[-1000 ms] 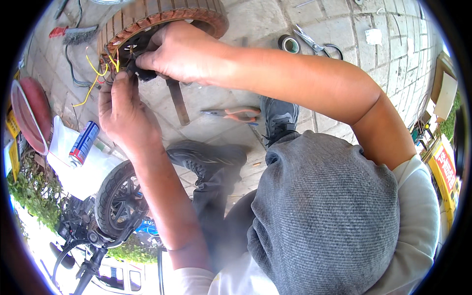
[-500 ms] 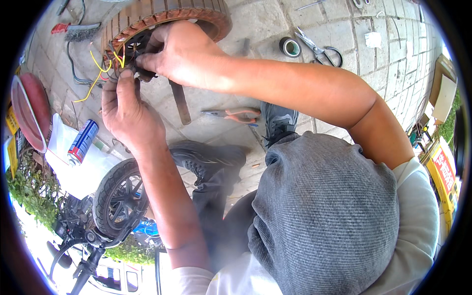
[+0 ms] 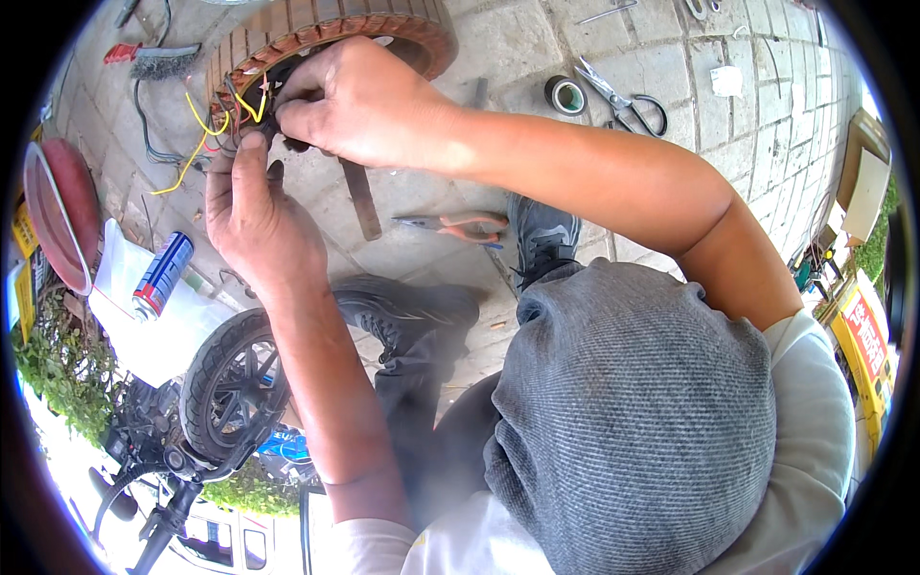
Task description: The person sits on the ground and works on the wiring of a motor stator. They use pliers to strip and adjust wires, then wrap the connections with electrical tape. The person handles the stator and wires directly with their hands throughout the process.
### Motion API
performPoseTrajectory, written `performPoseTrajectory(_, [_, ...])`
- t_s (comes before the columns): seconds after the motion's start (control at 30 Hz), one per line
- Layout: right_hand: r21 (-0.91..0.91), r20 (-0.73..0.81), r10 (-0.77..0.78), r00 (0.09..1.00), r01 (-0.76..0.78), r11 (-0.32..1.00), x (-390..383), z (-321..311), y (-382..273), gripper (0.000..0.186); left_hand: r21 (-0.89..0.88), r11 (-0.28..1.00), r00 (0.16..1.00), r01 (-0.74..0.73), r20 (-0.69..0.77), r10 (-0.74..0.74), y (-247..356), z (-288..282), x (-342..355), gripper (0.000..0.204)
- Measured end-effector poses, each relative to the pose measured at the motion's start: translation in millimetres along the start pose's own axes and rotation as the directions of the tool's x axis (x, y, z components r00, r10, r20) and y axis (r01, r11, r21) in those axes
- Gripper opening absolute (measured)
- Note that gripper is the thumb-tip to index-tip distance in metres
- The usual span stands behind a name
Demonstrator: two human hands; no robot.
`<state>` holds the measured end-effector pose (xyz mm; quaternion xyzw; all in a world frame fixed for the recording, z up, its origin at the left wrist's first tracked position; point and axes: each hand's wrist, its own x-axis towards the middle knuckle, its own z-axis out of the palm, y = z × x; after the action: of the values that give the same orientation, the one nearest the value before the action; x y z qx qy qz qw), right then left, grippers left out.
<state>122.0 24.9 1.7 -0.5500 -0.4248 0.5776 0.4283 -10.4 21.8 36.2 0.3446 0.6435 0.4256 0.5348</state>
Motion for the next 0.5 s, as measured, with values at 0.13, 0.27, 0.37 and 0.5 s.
performPoseTrajectory(0.13, [0.326, 0.133, 0.386, 0.913, -0.408, 0.853, -0.7, -2.7, -18.1, 0.020, 0.008, 1.000, 1.000, 0.008, 0.012, -0.008, -0.9, -2.4, 1.8, 0.021])
performPoseTrajectory(0.27, [0.637, 0.271, 0.586, 0.764, -0.599, 0.485, 0.5, -1.2, -28.4, 0.016, 0.067, 0.998, 1.000, 0.011, 0.003, -0.011, 2.3, -3.5, 0.6, 0.020])
performPoseTrajectory(0.37, [0.676, 0.243, 0.551, 0.799, -0.546, 0.494, -3.2, 1.8, -24.5, 0.015, 0.084, 0.996, 1.000, 0.006, 0.008, -0.007, 5.4, -3.8, -1.3, 0.019])
performPoseTrajectory(0.5, [0.442, 0.098, 0.421, 0.902, -0.419, 0.793, -11.7, -4.2, -14.7, 0.018, 0.142, 0.989, 1.000, 0.027, -0.001, -0.027, 7.5, 2.1, -4.1, 0.018])
